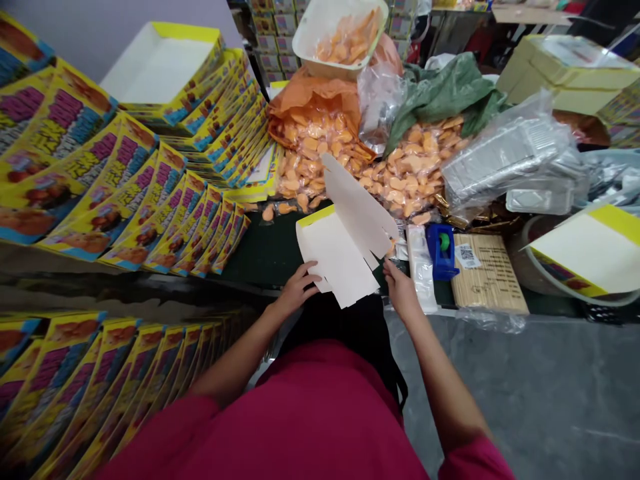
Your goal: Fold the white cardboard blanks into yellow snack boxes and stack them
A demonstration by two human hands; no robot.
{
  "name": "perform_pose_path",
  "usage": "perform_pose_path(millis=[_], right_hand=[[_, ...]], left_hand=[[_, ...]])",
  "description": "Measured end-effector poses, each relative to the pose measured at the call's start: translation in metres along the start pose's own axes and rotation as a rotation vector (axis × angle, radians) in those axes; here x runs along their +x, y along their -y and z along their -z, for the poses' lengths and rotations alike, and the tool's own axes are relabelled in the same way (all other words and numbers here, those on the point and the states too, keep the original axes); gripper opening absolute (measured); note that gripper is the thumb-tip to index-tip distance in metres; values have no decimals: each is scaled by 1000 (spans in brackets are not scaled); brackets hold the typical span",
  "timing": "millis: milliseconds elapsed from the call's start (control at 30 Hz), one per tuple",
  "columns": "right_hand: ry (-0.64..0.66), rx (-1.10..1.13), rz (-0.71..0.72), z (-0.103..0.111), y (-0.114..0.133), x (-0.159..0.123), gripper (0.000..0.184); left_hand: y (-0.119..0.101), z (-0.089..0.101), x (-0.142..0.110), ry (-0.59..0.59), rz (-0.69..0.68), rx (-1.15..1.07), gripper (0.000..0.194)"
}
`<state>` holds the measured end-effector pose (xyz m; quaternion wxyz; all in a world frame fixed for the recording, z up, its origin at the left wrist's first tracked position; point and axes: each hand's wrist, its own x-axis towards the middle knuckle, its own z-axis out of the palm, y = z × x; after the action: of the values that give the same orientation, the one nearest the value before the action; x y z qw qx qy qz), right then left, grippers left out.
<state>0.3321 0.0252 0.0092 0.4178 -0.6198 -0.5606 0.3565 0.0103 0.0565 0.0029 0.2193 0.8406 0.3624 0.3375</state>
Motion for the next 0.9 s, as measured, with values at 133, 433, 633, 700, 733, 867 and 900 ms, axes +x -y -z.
perform_pose_path(millis=[133, 433, 633, 700, 733, 867, 900], right_hand=[[283, 141, -38, -9, -2, 38, 42], [262, -67, 148, -40, 0, 67, 65], [-116, 20, 69, -69, 3, 56, 56], [-103, 66, 72, -66, 5, 48, 56], [-88, 88, 78, -64, 5, 44, 57], [8, 119, 91, -58, 6, 27, 58], [15, 126, 77, -58, 7, 24, 57]], left_hand=[[9, 7, 8, 70, -51, -50, 25], [14, 14, 25, 133, -107, -88, 34], [12, -6, 19, -79, 206, 59, 31], [10, -13, 16, -179, 259, 103, 30], [8, -16, 14, -201, 249, 112, 29], [-5, -20, 9, -185, 125, 156, 30], [-8, -20, 8, -171, 98, 182, 30]])
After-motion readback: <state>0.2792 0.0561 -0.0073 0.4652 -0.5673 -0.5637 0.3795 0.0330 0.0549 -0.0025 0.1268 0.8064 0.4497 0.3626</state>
